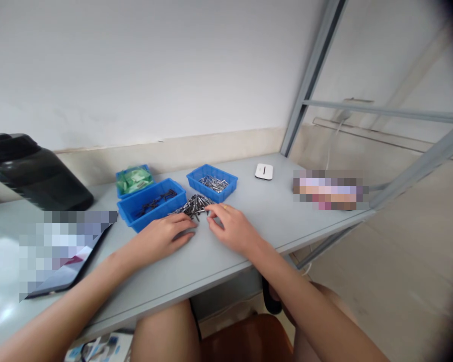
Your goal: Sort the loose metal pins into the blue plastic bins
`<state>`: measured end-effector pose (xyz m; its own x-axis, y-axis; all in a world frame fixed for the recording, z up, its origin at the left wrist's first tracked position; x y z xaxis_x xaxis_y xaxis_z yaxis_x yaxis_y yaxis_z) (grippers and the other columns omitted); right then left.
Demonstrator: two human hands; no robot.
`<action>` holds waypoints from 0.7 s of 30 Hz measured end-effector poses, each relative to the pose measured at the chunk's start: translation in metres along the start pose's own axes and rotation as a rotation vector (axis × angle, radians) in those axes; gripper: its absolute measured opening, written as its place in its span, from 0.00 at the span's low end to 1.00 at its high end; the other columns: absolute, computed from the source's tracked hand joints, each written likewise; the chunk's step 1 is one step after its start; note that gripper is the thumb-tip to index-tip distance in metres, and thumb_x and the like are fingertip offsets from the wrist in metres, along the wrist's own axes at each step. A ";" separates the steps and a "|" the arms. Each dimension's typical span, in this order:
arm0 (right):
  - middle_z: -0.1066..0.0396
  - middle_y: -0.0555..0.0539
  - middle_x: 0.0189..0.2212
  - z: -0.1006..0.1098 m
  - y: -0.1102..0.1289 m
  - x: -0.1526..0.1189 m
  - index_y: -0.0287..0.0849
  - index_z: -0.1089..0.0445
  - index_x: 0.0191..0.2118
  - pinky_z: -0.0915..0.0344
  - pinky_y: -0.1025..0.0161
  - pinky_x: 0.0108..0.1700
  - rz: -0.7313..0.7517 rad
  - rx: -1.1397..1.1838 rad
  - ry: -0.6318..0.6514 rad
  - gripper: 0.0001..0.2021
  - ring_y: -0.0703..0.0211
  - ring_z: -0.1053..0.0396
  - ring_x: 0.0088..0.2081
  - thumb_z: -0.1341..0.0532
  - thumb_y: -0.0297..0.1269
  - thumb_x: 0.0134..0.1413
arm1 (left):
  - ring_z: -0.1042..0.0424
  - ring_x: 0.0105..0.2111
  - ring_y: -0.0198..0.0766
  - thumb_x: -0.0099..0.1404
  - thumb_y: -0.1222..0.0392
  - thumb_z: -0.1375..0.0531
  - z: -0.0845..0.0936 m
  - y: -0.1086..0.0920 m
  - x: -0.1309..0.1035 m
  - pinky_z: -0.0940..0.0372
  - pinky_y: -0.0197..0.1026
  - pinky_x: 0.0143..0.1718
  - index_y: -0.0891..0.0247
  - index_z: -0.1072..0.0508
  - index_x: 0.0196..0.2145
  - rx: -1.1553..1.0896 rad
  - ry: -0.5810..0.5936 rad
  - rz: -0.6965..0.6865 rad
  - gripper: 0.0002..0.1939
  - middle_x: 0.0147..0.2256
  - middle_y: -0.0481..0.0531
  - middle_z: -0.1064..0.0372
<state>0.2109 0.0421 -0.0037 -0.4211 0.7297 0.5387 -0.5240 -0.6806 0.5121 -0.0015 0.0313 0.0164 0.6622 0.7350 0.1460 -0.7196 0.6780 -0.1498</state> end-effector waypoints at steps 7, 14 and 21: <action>0.28 0.44 0.39 -0.002 -0.002 -0.001 0.41 0.33 0.49 0.36 0.60 0.49 0.032 0.001 0.034 0.13 0.57 0.31 0.44 0.48 0.30 0.61 | 0.28 0.43 0.41 0.69 0.57 0.49 0.000 0.000 0.001 0.32 0.40 0.44 0.56 0.26 0.47 0.005 -0.009 0.001 0.14 0.45 0.54 0.29; 0.28 0.44 0.39 -0.003 -0.001 0.000 0.41 0.33 0.51 0.36 0.59 0.50 0.044 -0.032 0.062 0.14 0.56 0.32 0.44 0.47 0.31 0.61 | 0.27 0.43 0.40 0.69 0.58 0.50 -0.001 0.002 0.001 0.32 0.40 0.45 0.56 0.26 0.46 0.004 -0.018 0.018 0.14 0.44 0.52 0.28; 0.28 0.44 0.42 -0.004 -0.001 0.000 0.40 0.33 0.52 0.36 0.57 0.51 0.041 -0.047 0.082 0.15 0.55 0.32 0.45 0.47 0.31 0.61 | 0.27 0.42 0.41 0.69 0.62 0.51 -0.005 0.006 -0.001 0.32 0.41 0.43 0.56 0.27 0.47 0.064 0.006 0.020 0.15 0.43 0.52 0.28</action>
Point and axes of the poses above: each hand's wrist, its own x-axis towards the middle knuckle, its own z-axis out of the back of the hand, y = z × x, the point moved 1 cm from there along x, towards the middle knuckle
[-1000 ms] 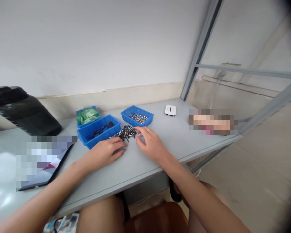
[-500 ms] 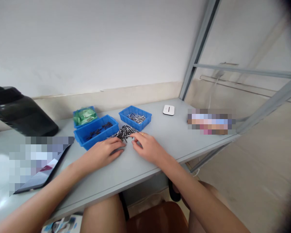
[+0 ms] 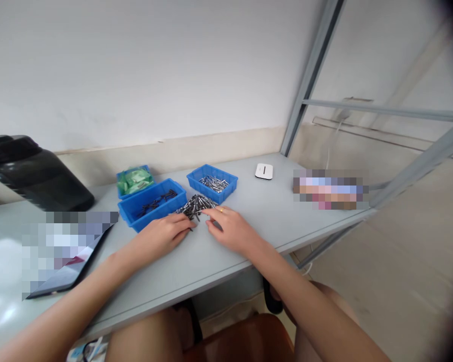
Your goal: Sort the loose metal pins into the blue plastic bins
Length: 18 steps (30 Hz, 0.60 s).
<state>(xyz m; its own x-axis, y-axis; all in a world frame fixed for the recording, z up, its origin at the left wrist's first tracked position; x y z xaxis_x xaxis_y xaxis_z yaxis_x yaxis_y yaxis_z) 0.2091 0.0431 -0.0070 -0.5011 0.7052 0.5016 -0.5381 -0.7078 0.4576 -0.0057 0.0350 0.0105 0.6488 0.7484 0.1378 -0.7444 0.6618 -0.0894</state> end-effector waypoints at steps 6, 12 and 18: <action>0.28 0.44 0.42 -0.001 -0.001 0.000 0.40 0.34 0.52 0.37 0.57 0.52 0.008 -0.004 0.013 0.15 0.55 0.33 0.47 0.47 0.31 0.61 | 0.27 0.41 0.40 0.69 0.62 0.51 0.001 0.000 0.000 0.32 0.40 0.42 0.57 0.27 0.46 0.006 0.000 -0.010 0.15 0.42 0.52 0.28; 0.28 0.44 0.41 0.001 0.000 0.000 0.40 0.34 0.51 0.37 0.58 0.51 0.017 -0.010 0.045 0.14 0.56 0.33 0.46 0.46 0.30 0.60 | 0.28 0.44 0.41 0.69 0.58 0.50 0.002 -0.005 0.000 0.33 0.41 0.45 0.58 0.31 0.49 -0.074 -0.062 0.027 0.13 0.44 0.52 0.27; 0.29 0.46 0.36 0.003 0.005 0.000 0.41 0.32 0.44 0.37 0.62 0.46 0.088 -0.030 0.069 0.08 0.57 0.33 0.41 0.46 0.32 0.62 | 0.27 0.35 0.36 0.69 0.57 0.48 0.008 -0.016 -0.001 0.34 0.37 0.38 0.57 0.34 0.46 -0.161 -0.092 0.070 0.09 0.37 0.48 0.28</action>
Point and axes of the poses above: each hand's wrist, its own x-axis towards the middle knuckle, its own z-axis out of the back of the hand, y = z × x, the point moved 1 cm from there along x, towards the middle knuckle
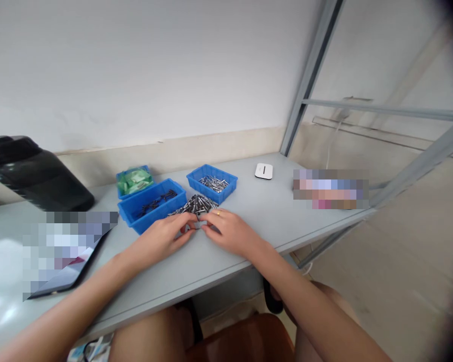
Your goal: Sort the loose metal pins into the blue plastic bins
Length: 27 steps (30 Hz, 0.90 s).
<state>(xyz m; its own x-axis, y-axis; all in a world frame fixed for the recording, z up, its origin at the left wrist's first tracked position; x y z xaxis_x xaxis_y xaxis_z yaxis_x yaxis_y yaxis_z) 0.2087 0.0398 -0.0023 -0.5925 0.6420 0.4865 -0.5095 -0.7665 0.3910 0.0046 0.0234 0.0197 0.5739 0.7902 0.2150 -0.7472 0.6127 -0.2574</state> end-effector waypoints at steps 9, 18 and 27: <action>0.29 0.47 0.32 -0.004 -0.001 -0.001 0.41 0.31 0.37 0.38 0.64 0.43 0.088 -0.044 0.026 0.07 0.60 0.33 0.38 0.46 0.33 0.63 | 0.29 0.32 0.34 0.69 0.57 0.48 0.002 -0.004 0.001 0.35 0.35 0.34 0.58 0.34 0.42 -0.014 -0.031 -0.025 0.07 0.34 0.47 0.30; 0.30 0.48 0.30 -0.002 0.001 0.001 0.41 0.32 0.35 0.39 0.65 0.41 0.069 -0.069 0.001 0.08 0.60 0.33 0.36 0.48 0.32 0.63 | 0.29 0.38 0.37 0.69 0.55 0.48 0.004 -0.001 0.000 0.35 0.37 0.40 0.59 0.32 0.48 -0.002 0.004 -0.031 0.12 0.40 0.50 0.29; 0.31 0.49 0.28 -0.002 0.000 0.000 0.42 0.33 0.34 0.40 0.65 0.41 0.068 -0.096 -0.039 0.08 0.61 0.34 0.35 0.48 0.31 0.62 | 0.28 0.39 0.39 0.69 0.54 0.48 0.002 0.007 0.002 0.36 0.38 0.40 0.59 0.28 0.43 0.054 -0.043 -0.043 0.12 0.38 0.50 0.28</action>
Point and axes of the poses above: each hand's wrist, its own x-axis towards the middle knuckle, its own z-axis out of the back of the hand, y = z × x, the point moved 1 cm from there along x, towards the middle knuckle
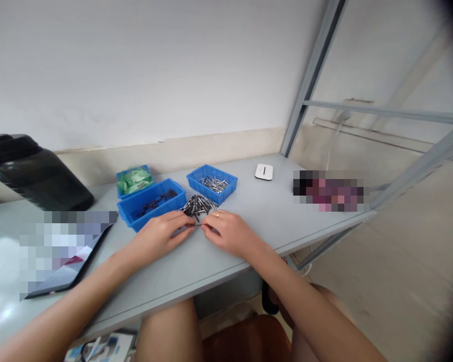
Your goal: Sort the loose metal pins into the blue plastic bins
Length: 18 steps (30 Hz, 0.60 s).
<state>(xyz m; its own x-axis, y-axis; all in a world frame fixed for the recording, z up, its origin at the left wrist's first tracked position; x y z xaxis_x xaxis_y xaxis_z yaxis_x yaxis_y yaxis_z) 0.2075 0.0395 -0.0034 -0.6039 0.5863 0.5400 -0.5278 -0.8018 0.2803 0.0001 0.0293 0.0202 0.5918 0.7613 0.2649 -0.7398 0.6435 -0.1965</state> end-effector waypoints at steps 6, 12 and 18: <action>0.31 0.49 0.28 0.000 -0.001 -0.001 0.42 0.34 0.33 0.40 0.66 0.41 -0.022 -0.003 0.000 0.07 0.61 0.34 0.35 0.47 0.31 0.62 | 0.28 0.39 0.39 0.69 0.53 0.48 0.000 0.000 -0.001 0.36 0.38 0.40 0.59 0.28 0.43 0.005 0.006 0.011 0.13 0.38 0.51 0.28; 0.30 0.49 0.30 0.002 0.000 -0.002 0.42 0.34 0.35 0.40 0.65 0.41 -0.069 0.029 0.030 0.06 0.60 0.33 0.36 0.46 0.32 0.62 | 0.29 0.39 0.39 0.69 0.53 0.48 0.001 0.000 -0.001 0.36 0.38 0.41 0.59 0.28 0.42 -0.003 0.006 0.013 0.12 0.38 0.50 0.29; 0.28 0.47 0.32 0.002 0.000 -0.002 0.42 0.33 0.39 0.39 0.64 0.43 -0.082 0.067 0.029 0.06 0.59 0.32 0.38 0.47 0.34 0.63 | 0.28 0.36 0.38 0.69 0.53 0.48 0.002 0.000 -0.001 0.35 0.37 0.37 0.59 0.27 0.41 -0.013 -0.010 0.010 0.13 0.36 0.50 0.28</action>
<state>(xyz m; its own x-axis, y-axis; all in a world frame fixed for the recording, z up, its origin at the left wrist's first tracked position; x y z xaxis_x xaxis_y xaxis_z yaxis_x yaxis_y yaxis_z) 0.2098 0.0387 -0.0028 -0.5780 0.6524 0.4902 -0.5356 -0.7565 0.3753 -0.0008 0.0286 0.0221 0.5809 0.7670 0.2725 -0.7414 0.6368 -0.2118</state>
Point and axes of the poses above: each hand's wrist, its own x-axis towards the middle knuckle, its own z-axis out of the back of the hand, y = z × x, the point moved 1 cm from there along x, towards the middle knuckle
